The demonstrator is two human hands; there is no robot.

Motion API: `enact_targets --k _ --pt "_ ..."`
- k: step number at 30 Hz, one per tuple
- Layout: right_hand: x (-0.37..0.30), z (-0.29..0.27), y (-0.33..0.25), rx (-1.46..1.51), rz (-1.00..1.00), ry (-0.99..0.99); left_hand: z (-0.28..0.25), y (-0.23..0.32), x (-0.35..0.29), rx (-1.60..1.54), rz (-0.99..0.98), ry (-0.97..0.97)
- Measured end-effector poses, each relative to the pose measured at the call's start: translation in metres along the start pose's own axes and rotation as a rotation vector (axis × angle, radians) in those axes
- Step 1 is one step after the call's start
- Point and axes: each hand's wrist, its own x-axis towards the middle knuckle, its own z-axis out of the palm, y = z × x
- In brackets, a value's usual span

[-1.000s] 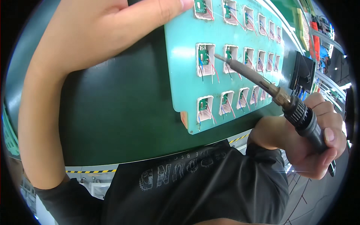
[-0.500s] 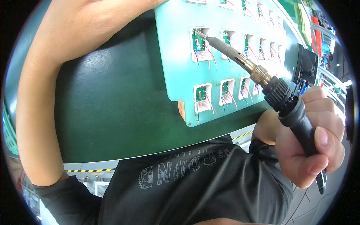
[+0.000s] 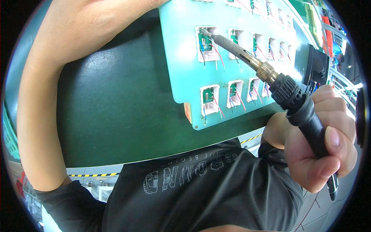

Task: Soldering small electronic components onto a printed circuit board held in a green fixture.

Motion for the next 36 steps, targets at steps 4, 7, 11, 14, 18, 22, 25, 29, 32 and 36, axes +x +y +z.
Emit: enact_targets --k 4,7,11,14,18,22,25,29,32,36 --pt "-0.001 -0.002 0.0 0.004 -0.001 -0.003 0.0 0.0 -0.001 -0.003 0.006 0.006" --pt "-0.004 -0.004 -0.001 0.004 -0.001 -0.003 0.004 0.002 -0.001 -0.013 0.002 0.012" --pt "-0.01 -0.017 -0.001 -0.052 0.002 0.155 -0.002 0.027 0.003 -0.064 -0.419 -0.063" --pt "-0.048 -0.036 0.008 -0.056 0.005 0.116 0.048 0.012 0.006 -0.024 0.038 0.02" --pt "-0.059 -0.047 0.008 -0.048 0.0 0.132 0.05 0.023 0.014 0.032 -0.002 -0.006" --pt "-0.076 -0.057 0.009 -0.047 -0.018 0.12 0.064 0.029 0.011 -0.072 -0.115 -0.027" --pt "-0.07 -0.05 0.005 -0.065 -0.026 0.139 0.059 0.026 0.006 -0.089 -0.046 0.017" --pt "-0.067 -0.05 0.004 -0.073 -0.04 0.143 0.052 0.022 0.002 -0.118 -0.067 -0.031" --pt "-0.067 -0.055 0.005 -0.078 -0.045 0.148 0.054 0.028 0.003 -0.116 -0.101 -0.026" --pt "-0.065 -0.05 0.006 -0.076 -0.033 0.115 0.075 0.04 0.007 -0.132 -0.184 0.032"
